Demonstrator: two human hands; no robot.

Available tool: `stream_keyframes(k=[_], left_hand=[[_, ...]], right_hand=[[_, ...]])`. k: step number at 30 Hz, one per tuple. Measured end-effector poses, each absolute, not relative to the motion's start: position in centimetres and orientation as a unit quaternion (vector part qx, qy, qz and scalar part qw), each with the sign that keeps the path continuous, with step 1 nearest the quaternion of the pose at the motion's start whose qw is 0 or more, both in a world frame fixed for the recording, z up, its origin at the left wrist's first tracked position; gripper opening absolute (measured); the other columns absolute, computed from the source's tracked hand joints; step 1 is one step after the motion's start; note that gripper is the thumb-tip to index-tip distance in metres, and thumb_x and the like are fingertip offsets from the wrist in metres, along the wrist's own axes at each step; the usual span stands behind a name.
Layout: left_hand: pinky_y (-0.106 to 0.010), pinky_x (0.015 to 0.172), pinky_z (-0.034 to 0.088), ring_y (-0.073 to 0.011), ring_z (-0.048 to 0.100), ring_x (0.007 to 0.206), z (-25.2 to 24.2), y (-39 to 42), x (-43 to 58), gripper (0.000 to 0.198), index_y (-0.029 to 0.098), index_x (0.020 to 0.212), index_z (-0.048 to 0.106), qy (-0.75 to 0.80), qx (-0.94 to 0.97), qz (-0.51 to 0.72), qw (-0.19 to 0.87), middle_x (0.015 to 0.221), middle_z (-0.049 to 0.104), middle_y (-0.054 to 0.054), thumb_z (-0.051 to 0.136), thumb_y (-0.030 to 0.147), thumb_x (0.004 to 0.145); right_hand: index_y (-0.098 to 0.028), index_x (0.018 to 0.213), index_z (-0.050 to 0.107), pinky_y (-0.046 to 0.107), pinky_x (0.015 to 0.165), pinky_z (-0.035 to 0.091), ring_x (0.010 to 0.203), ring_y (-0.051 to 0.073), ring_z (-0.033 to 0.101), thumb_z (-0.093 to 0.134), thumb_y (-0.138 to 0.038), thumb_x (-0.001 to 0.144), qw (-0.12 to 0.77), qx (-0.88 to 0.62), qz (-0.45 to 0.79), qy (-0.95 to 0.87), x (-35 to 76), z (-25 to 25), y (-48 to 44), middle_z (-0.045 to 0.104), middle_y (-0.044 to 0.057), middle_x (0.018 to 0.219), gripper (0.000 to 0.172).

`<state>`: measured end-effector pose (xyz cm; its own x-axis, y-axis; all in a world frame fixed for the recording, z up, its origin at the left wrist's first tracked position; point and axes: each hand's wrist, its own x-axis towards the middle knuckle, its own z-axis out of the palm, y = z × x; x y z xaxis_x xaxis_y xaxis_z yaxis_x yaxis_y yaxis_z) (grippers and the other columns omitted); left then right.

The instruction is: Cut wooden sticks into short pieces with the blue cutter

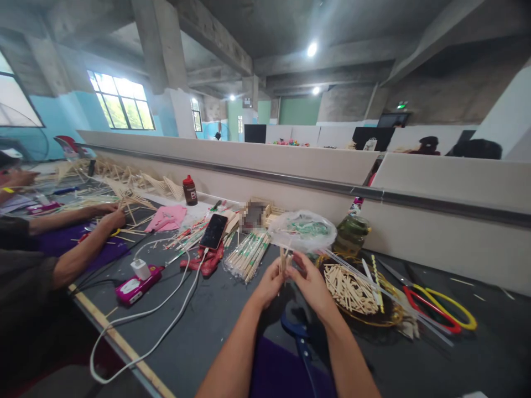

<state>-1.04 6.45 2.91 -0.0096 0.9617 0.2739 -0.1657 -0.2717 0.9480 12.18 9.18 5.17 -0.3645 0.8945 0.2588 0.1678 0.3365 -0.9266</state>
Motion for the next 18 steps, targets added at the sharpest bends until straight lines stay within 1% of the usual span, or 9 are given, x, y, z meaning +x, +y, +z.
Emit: stream_keyframes(k=[3,7,8,9,11,12,13,15,18], left_hand=[[-0.031,0.087,0.044,-0.0210,0.059,0.092,2.9,6.1,-0.8,0.049,0.018,0.113,0.062,0.357,0.519,0.581,0.515,0.097,0.066,-0.008,0.067,0.048,0.075],[-0.030,0.085,0.044,-0.0190,0.060,0.086,2.6,6.1,-0.6,0.041,0.017,0.105,0.066,0.325,0.514,0.585,0.537,0.091,0.066,-0.007,0.069,0.042,0.073],[-0.029,0.083,0.044,-0.0181,0.059,0.084,2.5,6.2,-0.6,0.039,0.016,0.102,0.067,0.324,0.513,0.584,0.539,0.090,0.066,-0.007,0.071,0.039,0.072],[-0.027,0.080,0.044,-0.0170,0.059,0.082,2.3,6.3,-0.6,0.036,0.016,0.099,0.067,0.328,0.512,0.580,0.542,0.087,0.066,-0.006,0.073,0.037,0.070],[-0.024,0.073,0.043,-0.0150,0.057,0.076,1.9,6.5,-0.8,0.031,0.013,0.091,0.069,0.346,0.520,0.555,0.549,0.081,0.064,-0.004,0.074,0.033,0.067],[-0.023,0.070,0.043,-0.0141,0.055,0.073,1.8,6.6,-1.0,0.029,0.012,0.087,0.069,0.354,0.531,0.536,0.553,0.077,0.063,-0.004,0.074,0.031,0.066],[-0.023,0.068,0.042,-0.0133,0.054,0.071,1.7,6.7,-1.1,0.028,0.011,0.084,0.069,0.359,0.542,0.519,0.554,0.074,0.061,-0.003,0.075,0.030,0.065],[-0.022,0.067,0.041,-0.0121,0.051,0.069,1.6,6.7,-1.5,0.027,0.010,0.082,0.069,0.362,0.559,0.501,0.553,0.072,0.059,-0.001,0.075,0.027,0.063],[-0.022,0.066,0.040,-0.0110,0.049,0.068,1.7,6.6,-1.9,0.021,0.010,0.080,0.068,0.365,0.563,0.499,0.548,0.071,0.058,0.000,0.071,0.023,0.065]], right_hand=[[-0.019,0.126,0.048,0.044,0.102,0.039,0.117,0.024,0.055,0.060,-0.041,0.078,0.425,-0.348,0.493,-0.674,11.1,4.6,8.8,0.058,0.013,0.128,0.054],[-0.019,0.131,0.044,0.044,0.101,0.041,0.115,0.025,0.056,0.067,-0.040,0.074,0.450,-0.337,0.570,-0.600,10.7,4.9,8.0,0.057,0.014,0.129,0.065],[-0.019,0.129,0.047,0.044,0.100,0.041,0.115,0.025,0.056,0.067,-0.041,0.073,0.450,-0.338,0.573,-0.596,10.7,5.0,7.9,0.057,0.014,0.129,0.063],[-0.018,0.124,0.052,0.044,0.100,0.040,0.115,0.025,0.056,0.068,-0.042,0.073,0.448,-0.339,0.568,-0.601,10.7,5.0,7.9,0.058,0.014,0.128,0.058],[-0.017,0.109,0.063,0.045,0.100,0.041,0.113,0.027,0.057,0.067,-0.044,0.074,0.441,-0.345,0.554,-0.616,10.7,5.0,7.9,0.059,0.014,0.127,0.044],[-0.017,0.102,0.067,0.045,0.099,0.041,0.111,0.027,0.058,0.067,-0.046,0.074,0.438,-0.348,0.549,-0.621,10.7,4.9,7.9,0.060,0.014,0.126,0.041],[-0.017,0.098,0.068,0.045,0.098,0.041,0.110,0.028,0.058,0.067,-0.047,0.073,0.437,-0.351,0.547,-0.622,10.7,4.8,8.0,0.060,0.014,0.126,0.039],[-0.018,0.098,0.070,0.046,0.099,0.040,0.112,0.029,0.057,0.068,-0.048,0.071,0.436,-0.350,0.546,-0.624,10.6,4.6,8.1,0.060,0.013,0.126,0.040],[-0.020,0.097,0.071,0.046,0.103,0.034,0.121,0.030,0.049,0.070,-0.048,0.070,0.431,-0.345,0.540,-0.635,10.3,4.4,8.0,0.060,0.013,0.126,0.039]])
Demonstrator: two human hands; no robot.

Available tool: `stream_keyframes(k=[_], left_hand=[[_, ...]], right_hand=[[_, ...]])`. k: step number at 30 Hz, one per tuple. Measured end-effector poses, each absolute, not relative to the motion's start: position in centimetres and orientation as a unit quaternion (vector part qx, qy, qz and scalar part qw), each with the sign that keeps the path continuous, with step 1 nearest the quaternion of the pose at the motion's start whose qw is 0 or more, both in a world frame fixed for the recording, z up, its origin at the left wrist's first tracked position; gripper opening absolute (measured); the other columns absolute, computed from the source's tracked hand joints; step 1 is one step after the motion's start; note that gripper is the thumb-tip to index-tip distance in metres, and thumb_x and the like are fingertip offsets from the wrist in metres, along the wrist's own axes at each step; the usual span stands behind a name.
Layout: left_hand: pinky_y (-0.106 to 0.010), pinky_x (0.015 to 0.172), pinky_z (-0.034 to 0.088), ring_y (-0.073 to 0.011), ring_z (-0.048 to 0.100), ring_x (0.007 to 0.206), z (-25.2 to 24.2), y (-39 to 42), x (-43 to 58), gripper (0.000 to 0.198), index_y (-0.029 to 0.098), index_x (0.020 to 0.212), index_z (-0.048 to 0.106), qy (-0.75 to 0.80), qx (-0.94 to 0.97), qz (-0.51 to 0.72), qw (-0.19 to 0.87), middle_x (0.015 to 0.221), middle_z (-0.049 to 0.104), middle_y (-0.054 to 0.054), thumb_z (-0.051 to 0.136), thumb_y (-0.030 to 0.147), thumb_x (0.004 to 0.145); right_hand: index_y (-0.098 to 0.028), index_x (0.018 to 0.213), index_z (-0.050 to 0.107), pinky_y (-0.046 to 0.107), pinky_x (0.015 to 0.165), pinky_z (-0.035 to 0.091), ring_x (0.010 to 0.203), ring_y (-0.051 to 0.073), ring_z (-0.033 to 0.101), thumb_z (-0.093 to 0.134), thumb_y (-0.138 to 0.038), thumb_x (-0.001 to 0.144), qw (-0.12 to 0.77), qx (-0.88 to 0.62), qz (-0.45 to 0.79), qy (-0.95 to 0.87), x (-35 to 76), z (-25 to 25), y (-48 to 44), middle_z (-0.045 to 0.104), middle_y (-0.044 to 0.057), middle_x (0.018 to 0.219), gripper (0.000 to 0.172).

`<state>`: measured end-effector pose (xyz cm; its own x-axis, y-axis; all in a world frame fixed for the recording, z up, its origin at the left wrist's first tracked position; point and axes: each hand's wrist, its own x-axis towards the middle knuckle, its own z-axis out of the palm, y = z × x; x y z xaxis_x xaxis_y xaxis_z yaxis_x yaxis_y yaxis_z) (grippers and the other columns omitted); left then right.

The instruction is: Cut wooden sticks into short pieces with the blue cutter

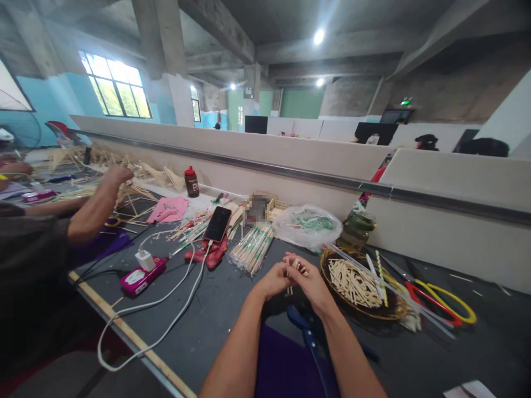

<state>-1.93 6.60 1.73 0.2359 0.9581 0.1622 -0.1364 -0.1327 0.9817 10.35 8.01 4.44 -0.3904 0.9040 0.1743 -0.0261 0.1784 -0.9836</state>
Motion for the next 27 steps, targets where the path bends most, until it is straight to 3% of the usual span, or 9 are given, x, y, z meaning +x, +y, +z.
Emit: stream_keyframes(k=[2,8,15,20,27], left_hand=[[-0.022,0.066,0.040,-0.0115,0.050,0.069,1.8,6.4,-1.9,0.018,0.010,0.080,0.067,0.364,0.561,0.491,0.558,0.071,0.059,-0.001,0.069,0.020,0.066],[-0.024,0.074,0.043,-0.0125,0.053,0.075,1.7,6.3,-1.4,0.033,0.013,0.097,0.064,0.348,0.539,0.500,0.582,0.081,0.062,-0.002,0.067,0.015,0.064],[-0.022,0.070,0.040,-0.0122,0.051,0.073,2.3,6.1,-1.6,0.025,0.012,0.089,0.064,0.345,0.543,0.473,0.602,0.078,0.059,-0.001,0.069,0.023,0.067],[-0.019,0.057,0.032,-0.0081,0.042,0.061,1.6,6.4,-2.0,0.015,0.011,0.078,0.062,0.378,0.564,0.438,0.589,0.067,0.051,0.003,0.065,0.022,0.068],[-0.021,0.066,0.038,-0.0121,0.049,0.071,2.1,6.3,-1.7,0.018,0.011,0.087,0.065,0.356,0.562,0.472,0.579,0.077,0.058,-0.002,0.063,0.021,0.072]], right_hand=[[-0.020,0.094,0.072,0.046,0.104,0.032,0.123,0.030,0.047,0.069,-0.048,0.071,0.425,-0.346,0.536,-0.642,10.3,4.5,7.9,0.059,0.013,0.127,0.037],[-0.019,0.091,0.071,0.044,0.100,0.037,0.113,0.030,0.054,0.068,-0.047,0.073,0.395,-0.329,0.573,-0.638,10.6,5.3,7.5,0.060,0.012,0.126,0.034],[-0.019,0.100,0.066,0.039,0.092,0.042,0.101,0.025,0.058,0.064,-0.052,0.075,0.409,-0.330,0.579,-0.623,10.6,5.7,7.4,0.064,0.010,0.114,0.042],[-0.019,0.093,0.063,0.038,0.088,0.044,0.097,0.023,0.059,0.066,-0.046,0.074,0.419,-0.324,0.587,-0.613,10.6,5.2,7.6,0.065,0.009,0.111,0.033],[-0.020,0.101,0.061,0.035,0.082,0.047,0.094,0.021,0.060,0.068,-0.034,0.071,0.415,-0.334,0.564,-0.631,11.1,5.5,7.6,0.064,0.006,0.106,0.034]])
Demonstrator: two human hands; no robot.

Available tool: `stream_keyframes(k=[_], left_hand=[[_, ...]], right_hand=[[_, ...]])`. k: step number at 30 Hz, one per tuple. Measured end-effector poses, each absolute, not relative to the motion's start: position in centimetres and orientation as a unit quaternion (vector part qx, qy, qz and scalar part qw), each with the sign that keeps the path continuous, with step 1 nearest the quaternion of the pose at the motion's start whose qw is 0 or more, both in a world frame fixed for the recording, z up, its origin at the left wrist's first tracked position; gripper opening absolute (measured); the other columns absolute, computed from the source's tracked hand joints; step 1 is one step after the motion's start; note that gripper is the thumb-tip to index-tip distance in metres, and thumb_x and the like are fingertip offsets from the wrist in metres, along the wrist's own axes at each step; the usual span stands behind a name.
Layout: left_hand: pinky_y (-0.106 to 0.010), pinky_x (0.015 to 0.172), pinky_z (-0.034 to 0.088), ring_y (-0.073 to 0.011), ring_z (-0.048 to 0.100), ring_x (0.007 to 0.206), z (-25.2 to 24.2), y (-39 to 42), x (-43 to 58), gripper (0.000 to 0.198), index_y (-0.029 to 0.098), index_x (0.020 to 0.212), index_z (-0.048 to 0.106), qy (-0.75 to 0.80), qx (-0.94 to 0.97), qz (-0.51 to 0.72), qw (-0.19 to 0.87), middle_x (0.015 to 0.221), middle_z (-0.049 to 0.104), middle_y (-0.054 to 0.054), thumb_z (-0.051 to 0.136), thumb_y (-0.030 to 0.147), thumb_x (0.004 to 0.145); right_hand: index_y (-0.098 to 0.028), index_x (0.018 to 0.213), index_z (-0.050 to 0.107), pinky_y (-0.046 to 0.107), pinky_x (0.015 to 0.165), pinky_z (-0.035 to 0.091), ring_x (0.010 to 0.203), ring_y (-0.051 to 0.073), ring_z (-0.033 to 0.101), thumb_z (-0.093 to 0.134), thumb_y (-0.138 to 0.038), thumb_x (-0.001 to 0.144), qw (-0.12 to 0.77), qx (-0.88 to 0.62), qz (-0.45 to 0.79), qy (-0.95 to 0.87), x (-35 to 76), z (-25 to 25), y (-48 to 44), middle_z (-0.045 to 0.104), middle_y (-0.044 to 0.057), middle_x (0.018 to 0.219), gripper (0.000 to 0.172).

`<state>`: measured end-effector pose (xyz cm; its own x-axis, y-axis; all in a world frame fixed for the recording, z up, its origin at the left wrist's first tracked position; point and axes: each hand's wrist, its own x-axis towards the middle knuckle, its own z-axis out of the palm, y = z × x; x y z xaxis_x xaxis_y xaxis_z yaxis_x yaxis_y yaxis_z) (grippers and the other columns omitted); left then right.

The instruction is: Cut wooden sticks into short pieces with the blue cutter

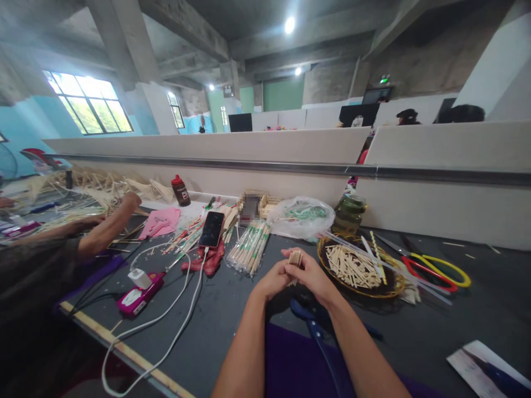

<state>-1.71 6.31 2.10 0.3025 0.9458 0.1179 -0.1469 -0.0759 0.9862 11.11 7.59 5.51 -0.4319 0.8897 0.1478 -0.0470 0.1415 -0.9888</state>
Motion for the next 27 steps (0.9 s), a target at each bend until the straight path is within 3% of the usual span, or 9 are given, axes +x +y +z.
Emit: stream_keyframes(k=[4,8,10,13,18,23,27], left_hand=[[-0.023,0.066,0.040,-0.0125,0.051,0.071,2.5,6.3,-1.6,0.029,0.013,0.097,0.064,0.357,0.537,0.487,0.589,0.082,0.060,-0.004,0.066,0.030,0.073],[-0.021,0.059,0.037,-0.0102,0.047,0.062,2.2,6.8,-2.2,0.030,0.016,0.106,0.060,0.414,0.540,0.475,0.558,0.080,0.058,-0.001,0.060,0.029,0.079],[-0.022,0.062,0.038,-0.0114,0.049,0.066,1.9,7.1,-2.8,0.025,0.017,0.106,0.058,0.487,0.558,0.467,0.484,0.081,0.058,-0.001,0.054,0.019,0.082],[-0.025,0.073,0.040,-0.0159,0.055,0.084,1.5,7.3,-3.5,0.024,0.015,0.101,0.057,0.625,0.583,0.415,0.311,0.092,0.060,-0.006,0.047,0.006,0.081],[-0.030,0.078,0.039,-0.0226,0.057,0.095,1.7,6.5,-3.2,0.029,0.016,0.110,0.054,0.778,0.586,0.210,0.079,0.106,0.057,-0.013,0.045,0.007,0.084],[-0.031,0.078,0.039,-0.0245,0.056,0.098,2.6,5.9,-2.6,0.032,0.015,0.116,0.052,0.797,0.587,0.139,0.015,0.108,0.057,-0.014,0.047,0.010,0.085],[-0.031,0.078,0.038,-0.0232,0.055,0.096,2.7,5.9,-2.7,0.023,0.016,0.104,0.057,0.792,0.596,0.132,-0.003,0.104,0.058,-0.012,0.046,0.010,0.085]], right_hand=[[-0.022,0.113,0.055,0.030,0.068,0.050,0.081,0.019,0.061,0.066,-0.034,0.072,0.396,-0.343,0.568,-0.635,11.2,5.5,7.7,0.065,0.002,0.093,0.044],[-0.023,0.114,0.052,0.036,0.084,0.049,0.100,0.022,0.061,0.067,-0.036,0.069,0.446,-0.346,0.576,-0.591,11.0,4.8,8.3,0.064,0.006,0.109,0.048],[-0.022,0.113,0.052,0.040,0.092,0.046,0.106,0.024,0.060,0.069,-0.035,0.065,0.469,-0.374,0.563,-0.568,11.1,4.2,8.9,0.065,0.009,0.110,0.052],[-0.021,0.110,0.055,0.042,0.089,0.048,0.103,0.025,0.062,0.069,-0.034,0.063,0.473,-0.420,0.537,-0.558,11.6,3.8,9.5,0.067,0.011,0.105,0.051],[-0.020,0.102,0.061,0.039,0.083,0.051,0.099,0.024,0.063,0.063,-0.033,0.069,0.457,-0.405,0.502,-0.612,12.0,4.3,9.5,0.068,0.011,0.103,0.035],[-0.020,0.098,0.063,0.040,0.087,0.050,0.093,0.022,0.065,0.058,-0.029,0.073,0.433,-0.398,0.463,-0.663,12.1,4.5,9.4,0.070,0.009,0.100,0.027],[-0.021,0.100,0.064,0.039,0.084,0.051,0.093,0.021,0.065,0.057,-0.029,0.075,0.417,-0.403,0.455,-0.676,12.3,4.4,9.4,0.070,0.008,0.102,0.027]])
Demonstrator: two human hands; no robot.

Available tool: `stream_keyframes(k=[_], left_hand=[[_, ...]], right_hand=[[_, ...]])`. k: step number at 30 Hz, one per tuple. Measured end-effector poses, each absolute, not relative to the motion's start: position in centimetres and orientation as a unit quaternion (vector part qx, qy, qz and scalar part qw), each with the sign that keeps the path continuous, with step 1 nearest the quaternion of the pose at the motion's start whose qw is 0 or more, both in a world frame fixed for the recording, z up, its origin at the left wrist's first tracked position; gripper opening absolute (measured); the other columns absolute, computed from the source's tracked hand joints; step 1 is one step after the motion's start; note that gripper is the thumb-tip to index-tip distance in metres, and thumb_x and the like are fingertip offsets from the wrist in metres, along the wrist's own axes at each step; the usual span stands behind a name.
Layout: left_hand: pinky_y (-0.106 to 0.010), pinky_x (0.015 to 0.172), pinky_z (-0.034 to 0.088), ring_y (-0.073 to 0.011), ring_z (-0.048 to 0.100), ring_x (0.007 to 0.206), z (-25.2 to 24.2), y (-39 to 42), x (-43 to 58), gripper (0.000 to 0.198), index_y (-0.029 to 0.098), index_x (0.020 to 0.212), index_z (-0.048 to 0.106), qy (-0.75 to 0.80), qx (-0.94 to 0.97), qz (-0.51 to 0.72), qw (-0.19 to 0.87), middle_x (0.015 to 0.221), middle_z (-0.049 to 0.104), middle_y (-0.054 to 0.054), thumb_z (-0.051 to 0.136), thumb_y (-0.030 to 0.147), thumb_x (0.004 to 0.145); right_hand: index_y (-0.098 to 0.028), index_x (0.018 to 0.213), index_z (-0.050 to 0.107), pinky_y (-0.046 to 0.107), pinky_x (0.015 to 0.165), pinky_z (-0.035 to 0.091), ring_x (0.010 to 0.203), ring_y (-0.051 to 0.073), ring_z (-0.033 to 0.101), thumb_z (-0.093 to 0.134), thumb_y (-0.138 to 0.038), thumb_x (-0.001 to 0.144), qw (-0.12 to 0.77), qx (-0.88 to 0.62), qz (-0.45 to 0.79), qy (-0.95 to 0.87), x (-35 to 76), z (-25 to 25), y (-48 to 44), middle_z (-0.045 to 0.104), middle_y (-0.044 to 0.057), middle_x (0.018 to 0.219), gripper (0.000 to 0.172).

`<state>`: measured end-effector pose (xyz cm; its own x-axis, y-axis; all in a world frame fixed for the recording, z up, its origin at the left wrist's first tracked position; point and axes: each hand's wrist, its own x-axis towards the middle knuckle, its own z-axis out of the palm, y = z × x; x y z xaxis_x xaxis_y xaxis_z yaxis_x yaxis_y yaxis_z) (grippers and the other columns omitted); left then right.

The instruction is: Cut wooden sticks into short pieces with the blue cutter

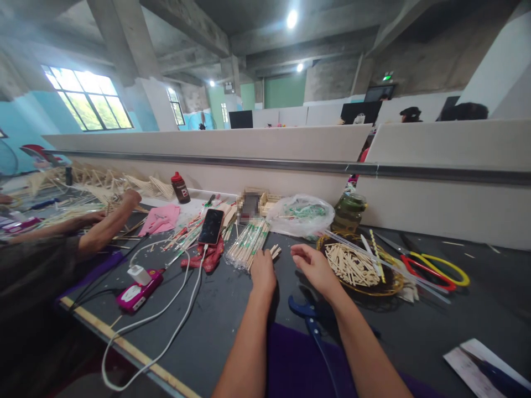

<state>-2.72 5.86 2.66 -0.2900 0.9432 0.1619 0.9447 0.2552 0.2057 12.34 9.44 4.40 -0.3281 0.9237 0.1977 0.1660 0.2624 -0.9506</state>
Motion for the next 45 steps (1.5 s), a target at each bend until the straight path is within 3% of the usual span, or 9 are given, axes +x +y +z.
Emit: stream_keyframes(k=[13,21,25,29,36,45], left_hand=[[-0.031,0.077,0.038,-0.0231,0.055,0.095,2.4,5.8,-2.6,0.018,0.017,0.099,0.058,-0.779,-0.608,-0.151,0.015,0.100,0.059,-0.010,0.058,0.021,0.082],[-0.030,0.077,0.038,-0.0226,0.055,0.096,2.8,5.9,-2.6,0.013,0.018,0.094,0.061,-0.777,-0.611,-0.150,0.000,0.100,0.060,-0.010,0.055,0.023,0.084],[-0.032,0.079,0.037,-0.0239,0.054,0.097,3.2,5.6,-2.4,0.023,0.018,0.097,0.061,-0.771,-0.618,-0.154,-0.001,0.100,0.060,-0.010,0.057,0.036,0.085],[-0.034,0.080,0.038,-0.0274,0.053,0.099,3.3,5.5,-2.2,0.040,0.017,0.098,0.061,-0.761,-0.633,-0.144,0.000,0.102,0.060,-0.011,0.067,0.049,0.074],[-0.031,0.081,0.036,-0.0227,0.053,0.099,2.9,5.8,-2.4,0.024,0.020,0.099,0.060,-0.767,-0.627,-0.136,-0.023,0.103,0.060,-0.007,0.068,0.028,0.077],[-0.031,0.080,0.036,-0.0231,0.053,0.099,2.7,5.9,-2.3,0.022,0.021,0.104,0.060,-0.757,-0.625,-0.188,0.000,0.102,0.060,-0.007,0.058,0.031,0.084]], right_hand=[[-0.022,0.096,0.065,0.041,0.087,0.049,0.091,0.023,0.065,0.059,-0.029,0.075,0.419,-0.411,0.423,-0.690,13.9,6.4,9.3,0.070,0.007,0.097,0.023],[-0.020,0.103,0.065,0.039,0.077,0.053,0.088,0.023,0.063,0.060,-0.041,0.078,0.469,-0.419,0.402,-0.666,17.3,10.7,8.2,0.069,0.008,0.100,0.033],[-0.019,0.104,0.064,0.037,0.077,0.053,0.092,0.022,0.063,0.061,-0.044,0.078,0.491,-0.415,0.413,-0.645,18.2,11.6,7.8,0.068,0.009,0.103,0.036],[-0.019,0.103,0.065,0.037,0.075,0.055,0.093,0.023,0.064,0.062,-0.046,0.078,0.497,-0.411,0.424,-0.636,18.1,11.7,7.6,0.069,0.009,0.101,0.037],[-0.019,0.102,0.065,0.036,0.073,0.056,0.091,0.024,0.065,0.063,-0.047,0.077,0.495,-0.409,0.423,-0.639,17.7,11.9,7.6,0.069,0.009,0.100,0.038],[-0.019,0.104,0.064,0.035,0.077,0.055,0.097,0.023,0.064,0.062,-0.044,0.079,0.510,-0.413,0.413,-0.632,18.5,13.4,6.5,0.069,0.009,0.103,0.035]])
